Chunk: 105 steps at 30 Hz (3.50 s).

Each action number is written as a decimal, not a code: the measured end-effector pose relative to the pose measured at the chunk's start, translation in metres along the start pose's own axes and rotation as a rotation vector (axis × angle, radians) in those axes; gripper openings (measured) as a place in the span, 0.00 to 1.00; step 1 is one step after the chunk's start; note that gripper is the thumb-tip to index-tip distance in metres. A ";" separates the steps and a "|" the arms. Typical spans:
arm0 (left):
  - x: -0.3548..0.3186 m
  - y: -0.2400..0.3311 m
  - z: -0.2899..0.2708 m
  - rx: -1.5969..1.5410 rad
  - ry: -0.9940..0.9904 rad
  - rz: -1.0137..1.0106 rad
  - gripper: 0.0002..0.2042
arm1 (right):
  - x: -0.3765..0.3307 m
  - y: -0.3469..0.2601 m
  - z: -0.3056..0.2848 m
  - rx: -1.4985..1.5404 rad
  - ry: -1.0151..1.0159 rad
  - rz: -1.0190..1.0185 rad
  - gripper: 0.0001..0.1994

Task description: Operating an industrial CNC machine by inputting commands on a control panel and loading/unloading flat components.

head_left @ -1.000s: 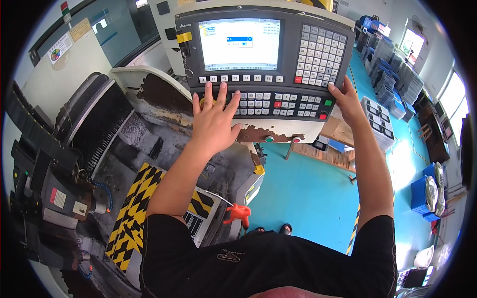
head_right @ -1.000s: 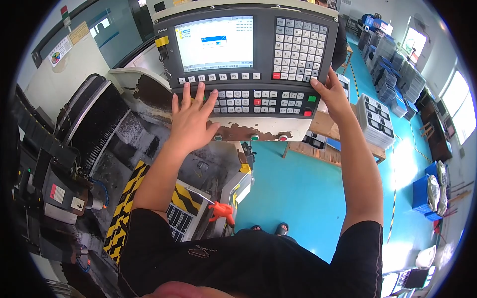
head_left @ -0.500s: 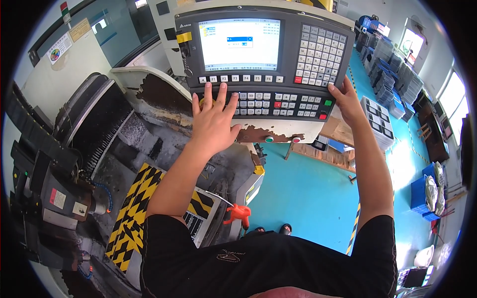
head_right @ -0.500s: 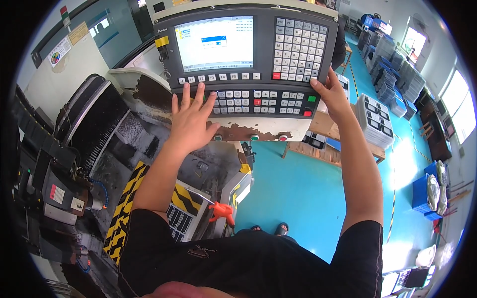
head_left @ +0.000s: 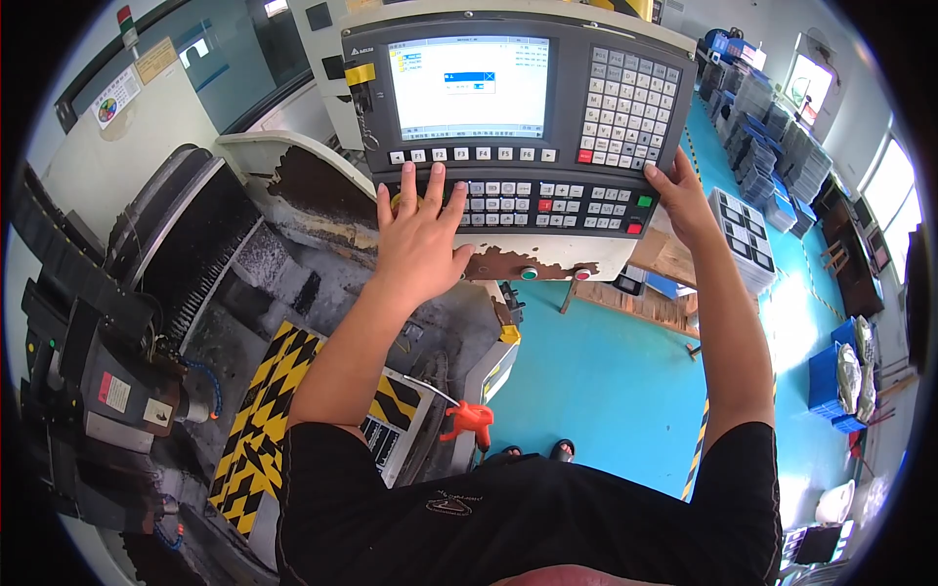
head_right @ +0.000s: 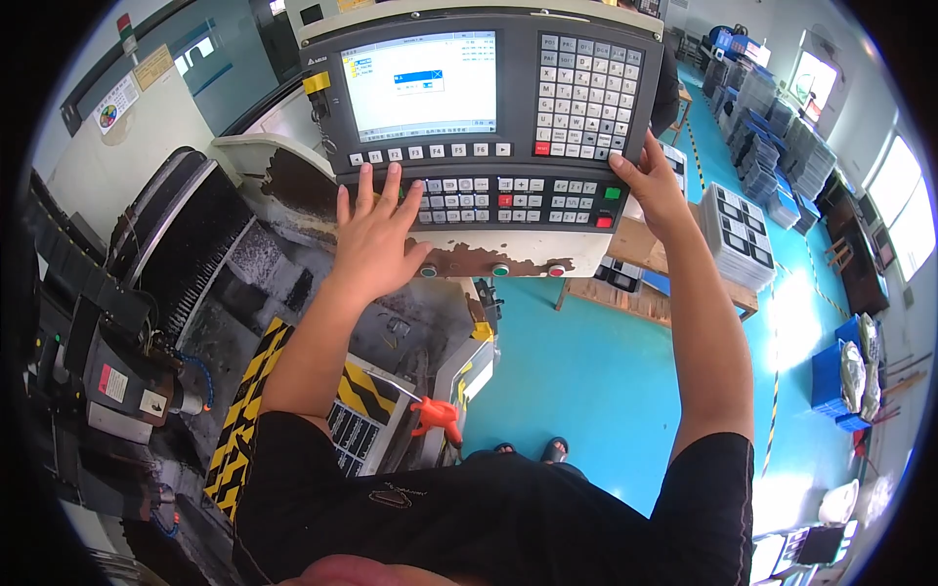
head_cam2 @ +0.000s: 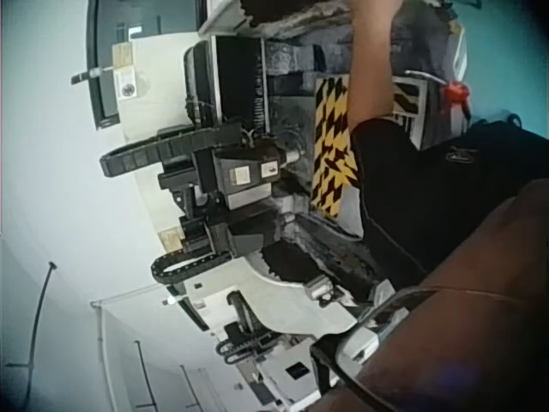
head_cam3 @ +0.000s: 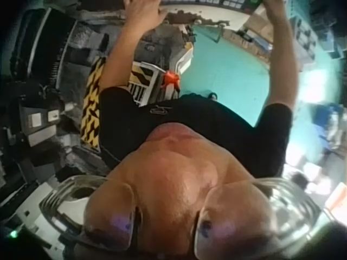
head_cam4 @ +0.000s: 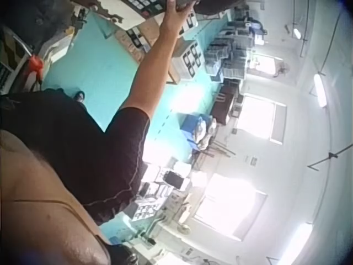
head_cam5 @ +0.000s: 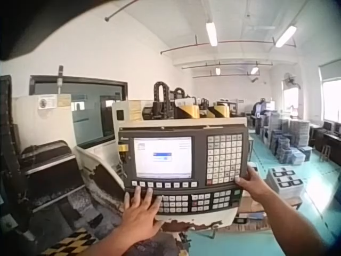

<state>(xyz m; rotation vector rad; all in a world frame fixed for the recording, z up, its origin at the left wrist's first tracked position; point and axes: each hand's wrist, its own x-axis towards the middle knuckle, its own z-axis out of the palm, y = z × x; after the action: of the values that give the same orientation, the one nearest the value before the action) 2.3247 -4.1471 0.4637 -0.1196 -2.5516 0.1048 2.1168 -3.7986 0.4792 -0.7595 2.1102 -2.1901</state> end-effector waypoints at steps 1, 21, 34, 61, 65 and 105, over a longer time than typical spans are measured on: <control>0.000 0.000 -0.001 0.003 -0.005 -0.001 0.37 | 0.000 0.000 0.000 0.000 0.000 0.000 0.36; 0.000 0.000 -0.001 0.018 -0.013 0.001 0.38 | 0.000 0.000 0.000 0.011 -0.003 0.012 0.35; 0.000 0.001 -0.001 0.026 -0.030 -0.008 0.38 | 0.000 0.000 0.000 0.009 0.005 -0.005 0.35; 0.000 0.001 -0.001 0.010 -0.013 -0.002 0.37 | 0.000 0.001 -0.001 -0.009 0.015 0.008 0.35; 0.005 0.003 -0.001 -0.013 0.002 0.038 0.37 | 0.001 0.006 -0.011 -0.004 -0.017 -0.042 0.36; -0.044 0.009 -0.009 -0.064 0.069 0.001 0.28 | -0.502 0.408 -0.176 -1.024 -0.779 1.001 0.35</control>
<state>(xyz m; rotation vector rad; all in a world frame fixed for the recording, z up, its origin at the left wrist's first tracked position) 2.3664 -4.1423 0.4462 -0.1470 -2.4868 0.0196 2.3686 -3.5052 -0.0687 -0.2728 2.2081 -0.2124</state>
